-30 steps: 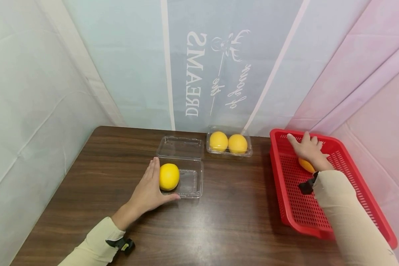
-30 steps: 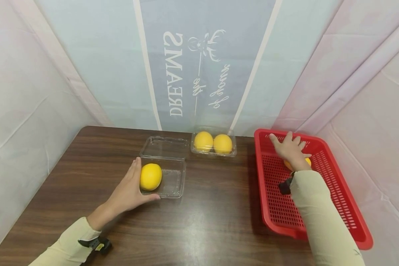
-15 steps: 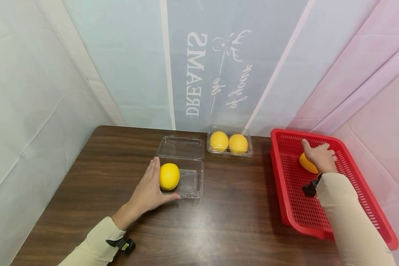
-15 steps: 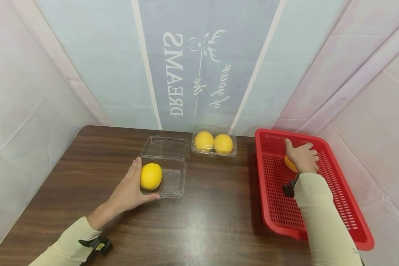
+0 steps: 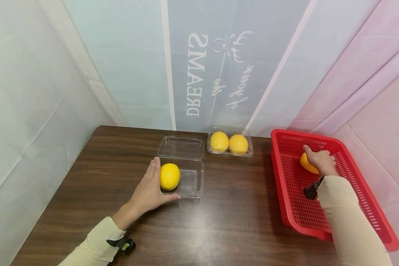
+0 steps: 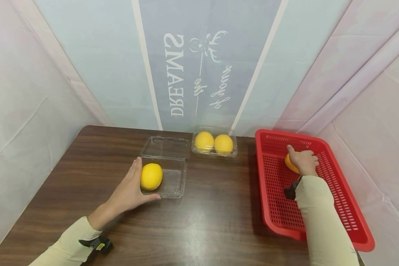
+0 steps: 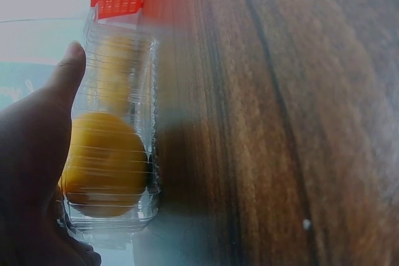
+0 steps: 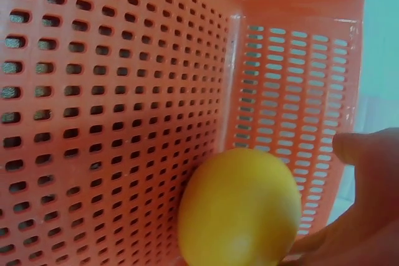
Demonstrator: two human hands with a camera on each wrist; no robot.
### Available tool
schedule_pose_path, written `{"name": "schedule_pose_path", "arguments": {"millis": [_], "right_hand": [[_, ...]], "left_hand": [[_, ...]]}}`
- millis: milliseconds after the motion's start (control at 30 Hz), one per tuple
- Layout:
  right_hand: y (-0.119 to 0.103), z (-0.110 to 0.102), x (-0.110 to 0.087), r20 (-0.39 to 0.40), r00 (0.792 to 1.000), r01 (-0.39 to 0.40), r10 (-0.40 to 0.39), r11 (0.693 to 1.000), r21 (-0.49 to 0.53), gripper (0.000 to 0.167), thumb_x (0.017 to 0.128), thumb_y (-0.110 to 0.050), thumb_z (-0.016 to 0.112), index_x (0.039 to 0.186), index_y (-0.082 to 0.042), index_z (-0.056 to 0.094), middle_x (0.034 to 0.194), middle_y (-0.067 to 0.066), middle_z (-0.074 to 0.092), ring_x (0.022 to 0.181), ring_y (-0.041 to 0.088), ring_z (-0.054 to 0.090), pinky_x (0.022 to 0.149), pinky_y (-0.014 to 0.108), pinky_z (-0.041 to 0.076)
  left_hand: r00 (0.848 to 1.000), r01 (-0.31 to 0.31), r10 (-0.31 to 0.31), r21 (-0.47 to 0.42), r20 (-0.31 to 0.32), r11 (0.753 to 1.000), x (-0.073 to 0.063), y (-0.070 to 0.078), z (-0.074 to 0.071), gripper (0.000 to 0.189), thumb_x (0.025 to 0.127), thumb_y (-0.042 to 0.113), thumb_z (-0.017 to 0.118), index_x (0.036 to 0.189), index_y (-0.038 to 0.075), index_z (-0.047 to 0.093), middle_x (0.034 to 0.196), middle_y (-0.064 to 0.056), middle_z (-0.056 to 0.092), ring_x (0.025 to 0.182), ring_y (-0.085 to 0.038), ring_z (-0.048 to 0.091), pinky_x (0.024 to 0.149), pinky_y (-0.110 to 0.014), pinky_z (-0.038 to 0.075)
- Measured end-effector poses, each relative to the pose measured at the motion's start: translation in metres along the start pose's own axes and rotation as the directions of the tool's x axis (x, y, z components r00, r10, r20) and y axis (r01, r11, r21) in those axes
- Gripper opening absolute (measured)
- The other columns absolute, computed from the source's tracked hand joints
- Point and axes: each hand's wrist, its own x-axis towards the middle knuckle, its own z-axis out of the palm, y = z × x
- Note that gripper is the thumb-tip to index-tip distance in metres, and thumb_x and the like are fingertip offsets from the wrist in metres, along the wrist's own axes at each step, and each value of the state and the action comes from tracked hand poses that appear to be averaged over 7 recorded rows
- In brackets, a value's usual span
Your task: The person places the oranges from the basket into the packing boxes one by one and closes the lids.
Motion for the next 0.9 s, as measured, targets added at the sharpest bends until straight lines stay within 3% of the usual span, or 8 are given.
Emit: {"name": "schedule_pose_path", "arguments": {"millis": [233,567,700,800,900], "right_hand": [[0.014,0.005,0.006,-0.032,0.996,0.085,-0.084,0.996,0.022,0.108,0.102,-0.064,0.03,0.142,0.031,-0.002,0.138,0.059,0.008,0.124,0.073,0.017,0.1,0.081,0.028],[0.027,0.014,0.019,-0.1,0.983,0.162,-0.157,0.986,0.045,0.117,0.093,-0.069,0.052,0.144,0.027,0.008,0.128,0.047,0.027,0.112,0.059,0.032,0.093,0.071,0.043],[0.033,0.019,0.028,-0.131,0.952,0.281,-0.277,0.959,0.018,0.106,0.094,-0.063,0.057,0.143,0.023,0.021,0.123,0.04,0.04,0.106,0.05,0.043,0.077,0.051,0.054],[0.037,0.023,0.033,-0.127,0.92,0.375,-0.37,0.927,0.025,0.094,0.095,-0.057,0.061,0.142,0.019,0.029,0.121,0.034,0.047,0.102,0.043,0.049,0.068,0.034,0.053],[0.038,0.025,0.035,-0.099,0.904,0.422,-0.415,0.905,0.06,0.09,0.095,-0.051,0.066,0.143,0.015,0.029,0.123,0.032,0.048,0.103,0.041,0.049,0.067,0.027,0.05]], "left_hand": [[1.0,0.004,-0.005,0.003,0.011,1.0,0.0,0.0,0.001,0.147,0.067,0.08,0.075,0.16,-0.006,0.0,0.167,-0.029,0.005,0.154,-0.041,0.01,0.122,-0.054,0.019],[1.0,0.012,-0.012,0.002,0.022,1.0,0.0,0.001,0.0,0.148,0.066,0.082,0.074,0.16,-0.005,-0.001,0.167,-0.027,0.004,0.155,-0.039,0.008,0.123,-0.053,0.018],[1.0,0.015,-0.015,0.002,0.026,1.0,0.0,0.0,0.0,0.149,0.066,0.083,0.074,0.161,-0.004,-0.001,0.168,-0.026,0.003,0.155,-0.039,0.008,0.123,-0.054,0.019],[1.0,0.015,-0.015,0.002,0.023,1.0,0.0,0.0,0.001,0.149,0.066,0.083,0.073,0.161,-0.004,-0.001,0.168,-0.026,0.003,0.155,-0.039,0.008,0.123,-0.054,0.019],[1.0,0.01,-0.01,0.001,0.014,1.0,0.0,0.0,0.001,0.148,0.066,0.082,0.074,0.16,-0.005,0.0,0.167,-0.027,0.004,0.155,-0.04,0.009,0.122,-0.055,0.02]]}}
